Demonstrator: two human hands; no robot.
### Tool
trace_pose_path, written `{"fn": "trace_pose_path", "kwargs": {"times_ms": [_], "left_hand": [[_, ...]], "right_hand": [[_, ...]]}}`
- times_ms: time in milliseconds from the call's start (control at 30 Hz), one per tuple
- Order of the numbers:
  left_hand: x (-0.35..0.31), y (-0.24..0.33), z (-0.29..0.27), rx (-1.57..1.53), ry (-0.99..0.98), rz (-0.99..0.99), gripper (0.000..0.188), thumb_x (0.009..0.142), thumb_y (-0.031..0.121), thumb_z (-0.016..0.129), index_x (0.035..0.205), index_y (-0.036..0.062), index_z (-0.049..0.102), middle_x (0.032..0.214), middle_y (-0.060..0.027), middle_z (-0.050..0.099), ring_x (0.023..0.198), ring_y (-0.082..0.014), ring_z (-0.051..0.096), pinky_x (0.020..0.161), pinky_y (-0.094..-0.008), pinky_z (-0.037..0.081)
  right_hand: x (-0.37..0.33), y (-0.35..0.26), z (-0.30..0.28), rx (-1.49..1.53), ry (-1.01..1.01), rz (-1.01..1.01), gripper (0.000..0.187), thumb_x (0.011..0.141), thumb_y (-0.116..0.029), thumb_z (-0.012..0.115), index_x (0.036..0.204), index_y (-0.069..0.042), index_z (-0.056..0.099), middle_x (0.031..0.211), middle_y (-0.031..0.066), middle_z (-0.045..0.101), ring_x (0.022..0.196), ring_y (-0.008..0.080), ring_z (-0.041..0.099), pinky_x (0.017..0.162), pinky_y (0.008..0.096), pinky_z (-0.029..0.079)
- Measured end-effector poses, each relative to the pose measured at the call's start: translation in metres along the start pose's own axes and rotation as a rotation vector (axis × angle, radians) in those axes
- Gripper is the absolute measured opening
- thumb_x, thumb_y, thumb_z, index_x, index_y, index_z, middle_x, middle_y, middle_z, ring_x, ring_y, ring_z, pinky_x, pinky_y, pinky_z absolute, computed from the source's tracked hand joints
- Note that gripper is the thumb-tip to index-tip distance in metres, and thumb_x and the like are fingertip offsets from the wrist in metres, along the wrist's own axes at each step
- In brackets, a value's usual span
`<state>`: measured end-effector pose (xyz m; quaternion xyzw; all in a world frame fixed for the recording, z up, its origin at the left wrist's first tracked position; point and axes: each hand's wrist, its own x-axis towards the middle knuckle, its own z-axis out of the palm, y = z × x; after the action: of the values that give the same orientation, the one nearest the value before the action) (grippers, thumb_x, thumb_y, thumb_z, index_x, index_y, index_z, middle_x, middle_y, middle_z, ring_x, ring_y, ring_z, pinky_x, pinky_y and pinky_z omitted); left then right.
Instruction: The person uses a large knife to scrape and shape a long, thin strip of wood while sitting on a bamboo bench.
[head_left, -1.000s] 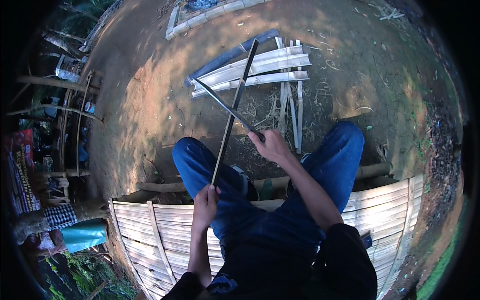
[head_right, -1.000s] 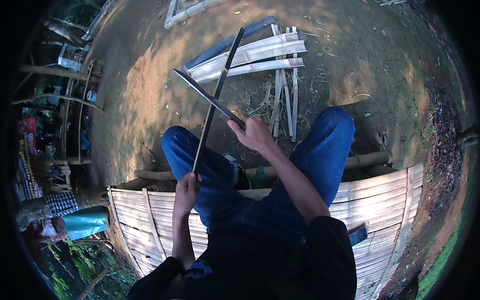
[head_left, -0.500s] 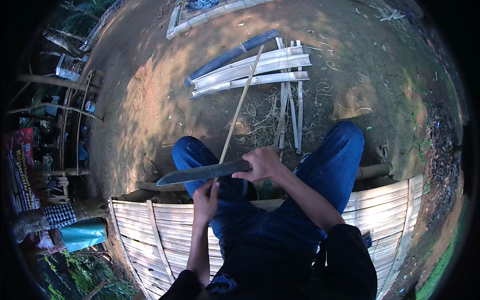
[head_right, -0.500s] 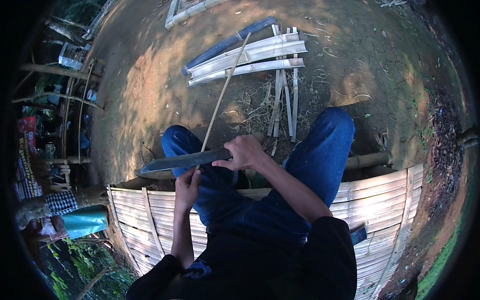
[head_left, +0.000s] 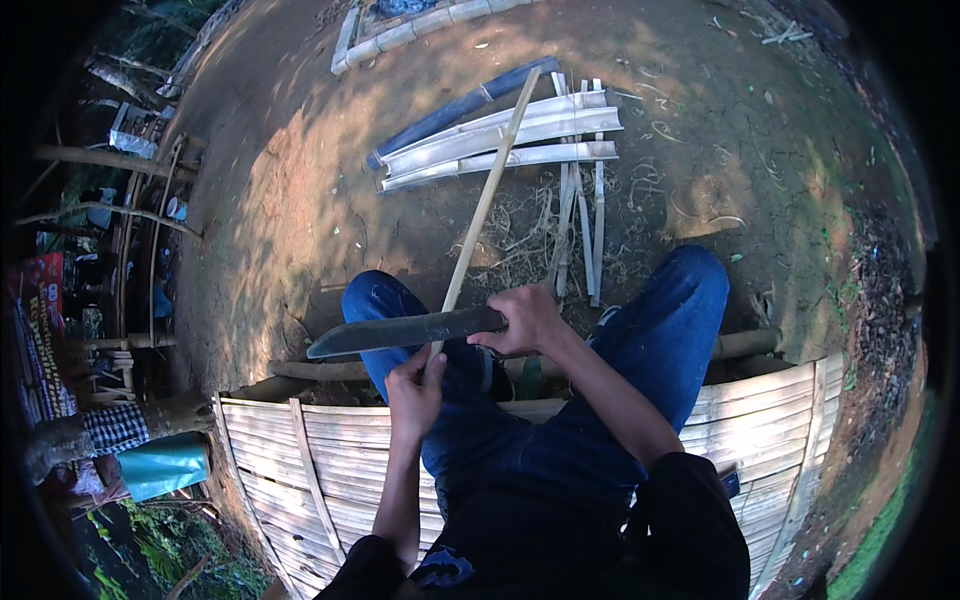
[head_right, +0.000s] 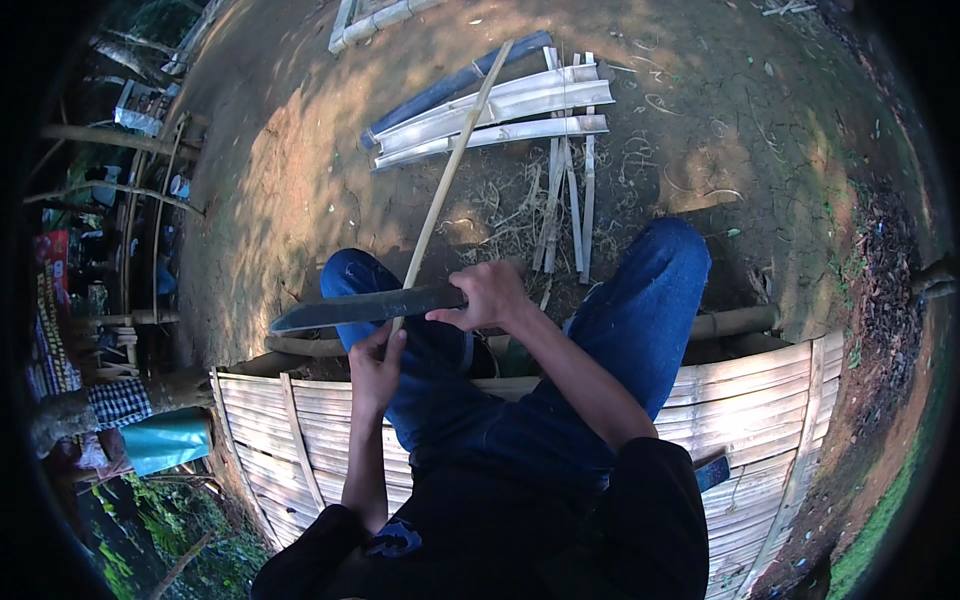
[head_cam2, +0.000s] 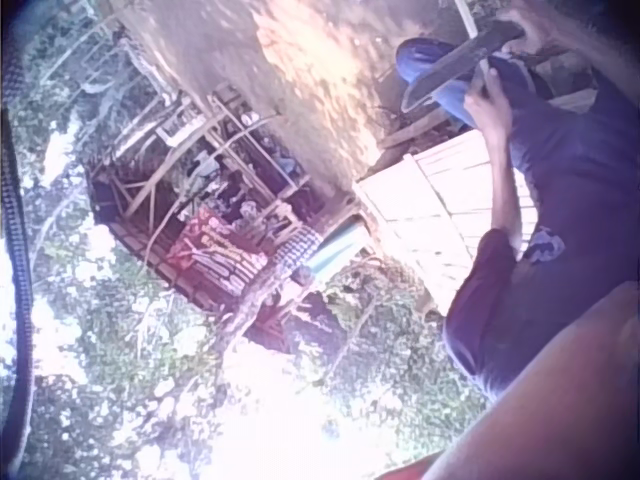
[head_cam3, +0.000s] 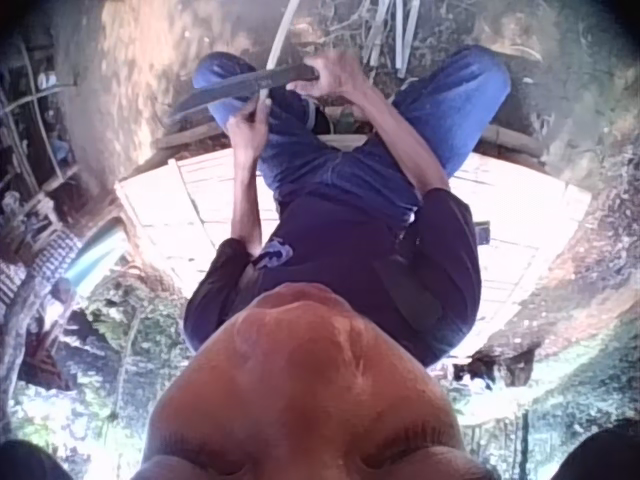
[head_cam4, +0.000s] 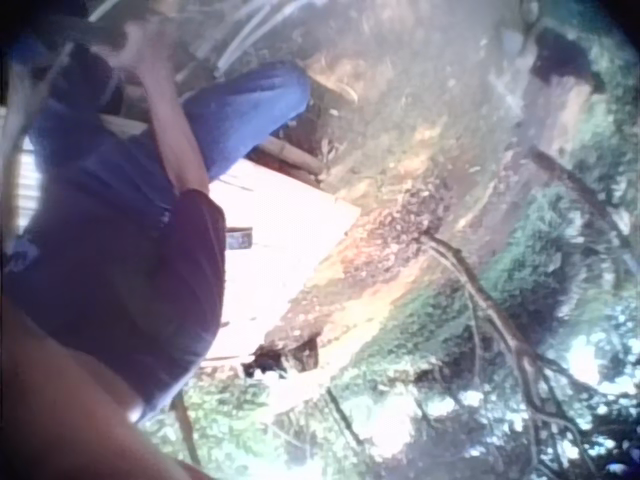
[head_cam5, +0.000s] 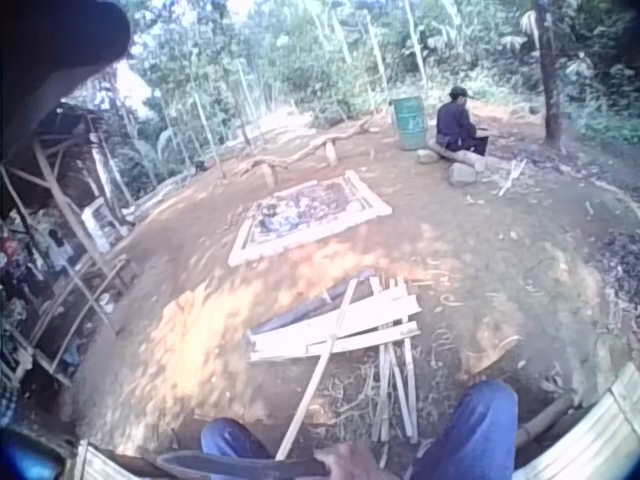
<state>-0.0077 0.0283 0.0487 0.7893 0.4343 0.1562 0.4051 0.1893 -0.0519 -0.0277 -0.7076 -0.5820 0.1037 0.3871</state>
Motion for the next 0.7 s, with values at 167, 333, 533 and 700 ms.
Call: {"fn": "trace_pose_path", "kwargs": {"times_ms": [167,333,533,700], "left_hand": [[0.013,-0.006,-0.008,0.025,0.01,0.03,0.026,0.09,0.013,0.061,0.111,-0.0036,0.064,0.058,-0.0027,0.053,0.058,-0.004,0.042,0.051,-0.0233,0.037],[0.005,-0.002,-0.003,-0.016,0.021,-0.034,0.029,0.089,0.013,0.062,0.111,-0.0058,0.062,0.06,-0.0057,0.056,0.057,-0.0047,0.044,0.051,-0.0246,0.038],[-0.009,-0.019,0.006,-0.038,0.043,0.039,0.028,0.089,0.014,0.062,0.111,-0.0047,0.063,0.059,-0.0047,0.057,0.058,-0.0044,0.044,0.051,-0.0246,0.038],[-0.004,-0.001,0.004,-0.043,-0.005,-0.015,0.023,0.089,0.013,0.062,0.107,-0.0019,0.066,0.055,-0.0058,0.052,0.056,-0.0041,0.043,0.05,-0.025,0.038]], "right_hand": [[0.005,0.016,0.019,0.009,0.139,0.177,0.052,0.071,-0.058,0.069,0.061,-0.007,0.062,0.053,0.0096,0.058,0.051,0.0292,0.062,0.049,0.0391,0.049],[0.003,0.001,0.014,0.016,0.047,0.021,0.053,0.073,-0.058,0.066,0.067,-0.006,0.066,0.054,0.0113,0.059,0.052,0.0295,0.063,0.049,0.0396,0.049],[0.01,0.021,0.002,0.11,0.143,0.29,0.047,0.078,-0.05,0.065,0.071,-0.003,0.066,0.056,0.0138,0.059,0.052,0.0307,0.061,0.05,0.0397,0.048],[0.003,0.009,0.008,0.14,0.097,0.176,0.049,0.076,-0.051,0.066,0.073,-0.002,0.066,0.057,0.0145,0.059,0.054,0.0322,0.062,0.051,0.04,0.049]]}}
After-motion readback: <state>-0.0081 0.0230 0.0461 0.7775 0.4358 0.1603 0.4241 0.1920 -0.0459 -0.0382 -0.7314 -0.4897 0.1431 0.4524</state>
